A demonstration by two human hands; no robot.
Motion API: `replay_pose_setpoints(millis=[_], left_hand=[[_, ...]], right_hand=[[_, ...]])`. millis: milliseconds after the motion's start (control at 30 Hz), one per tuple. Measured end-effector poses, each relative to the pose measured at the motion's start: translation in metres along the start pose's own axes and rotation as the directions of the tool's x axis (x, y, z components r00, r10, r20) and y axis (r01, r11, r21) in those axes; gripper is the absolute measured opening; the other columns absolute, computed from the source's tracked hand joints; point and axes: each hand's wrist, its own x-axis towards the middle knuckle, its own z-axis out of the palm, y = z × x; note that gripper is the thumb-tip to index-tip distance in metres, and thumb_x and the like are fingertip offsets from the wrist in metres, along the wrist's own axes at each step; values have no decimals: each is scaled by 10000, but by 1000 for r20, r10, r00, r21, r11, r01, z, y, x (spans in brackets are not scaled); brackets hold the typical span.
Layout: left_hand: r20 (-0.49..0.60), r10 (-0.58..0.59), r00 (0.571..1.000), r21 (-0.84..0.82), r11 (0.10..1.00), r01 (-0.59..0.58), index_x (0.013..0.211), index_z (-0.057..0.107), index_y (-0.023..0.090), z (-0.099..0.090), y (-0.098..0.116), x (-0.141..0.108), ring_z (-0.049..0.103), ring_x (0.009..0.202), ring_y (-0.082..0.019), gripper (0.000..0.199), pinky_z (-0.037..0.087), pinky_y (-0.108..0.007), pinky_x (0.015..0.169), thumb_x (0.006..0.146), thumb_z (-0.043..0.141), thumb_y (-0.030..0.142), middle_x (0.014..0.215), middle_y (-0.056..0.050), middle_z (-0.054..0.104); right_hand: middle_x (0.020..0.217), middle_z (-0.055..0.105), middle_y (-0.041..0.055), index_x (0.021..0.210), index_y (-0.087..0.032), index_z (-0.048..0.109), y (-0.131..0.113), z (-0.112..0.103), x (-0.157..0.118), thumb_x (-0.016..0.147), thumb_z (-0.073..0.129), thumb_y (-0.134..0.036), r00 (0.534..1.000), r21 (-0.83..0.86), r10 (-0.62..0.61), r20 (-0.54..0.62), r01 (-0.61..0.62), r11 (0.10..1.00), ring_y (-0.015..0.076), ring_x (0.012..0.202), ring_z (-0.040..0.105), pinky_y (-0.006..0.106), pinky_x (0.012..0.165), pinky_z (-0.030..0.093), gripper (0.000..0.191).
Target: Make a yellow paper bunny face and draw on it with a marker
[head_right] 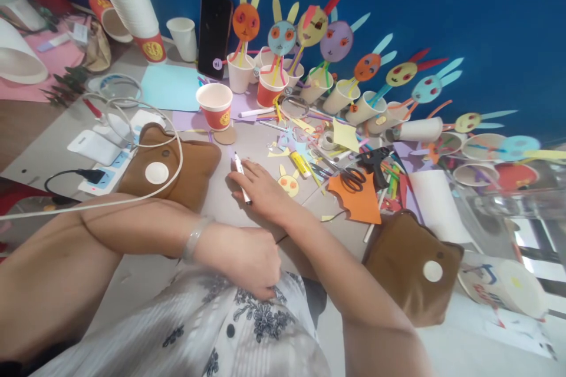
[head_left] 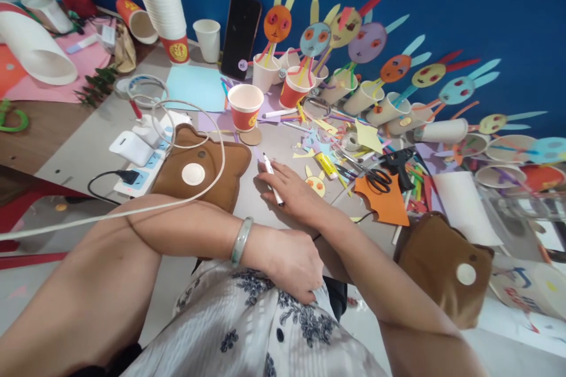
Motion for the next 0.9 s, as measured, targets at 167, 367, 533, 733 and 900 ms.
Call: replay_pose_setpoints(millis=[167,367,533,733,900], left_hand=[[-64,50,997,22,999,-48,571,699,187,3,-1,-2,644,590,-160,361,281,-272,445,929,653,198,649,-50,748],[-98,110,989,100,990,-100,564,694,188,6,0,-4,644,587,-157,330,294,-272,451,883,674,107,632,-46,738],[-98,98,990,126,988,-85,549,671,188,7,1,-5,620,578,-149,353,320,-275,459,887,654,86,633,-49,729],[-113,66,991,144,988,-50,623,697,160,1,2,-6,659,613,-143,311,338,-271,468,849,621,-40,661,-35,743],[-171,-144,975,53,987,155,778,740,147,-9,1,-1,665,643,-174,288,391,-296,527,998,630,296,726,-82,754]], right_hand=[[1436,630,176,1332,-222,588,-3,-4,-14,1019,534,-266,999,57,33,1,-33,998,339,1522,426,612,1151,491,321],[1434,634,168,1295,-232,599,-9,-5,-34,1009,532,-221,996,79,87,18,-88,993,338,1525,434,593,1135,515,295],[1525,581,160,1385,-251,529,-7,-12,-45,1055,475,-275,989,243,125,-79,-102,965,287,1484,503,555,1177,483,335],[1484,627,138,1402,-259,544,-8,-35,-56,1068,490,-365,947,328,240,-216,-161,931,265,1417,577,511,1181,480,354],[1401,686,130,1361,-247,601,-15,-42,-68,1060,505,-401,925,282,276,-261,-200,938,260,1326,642,475,1114,525,351]])
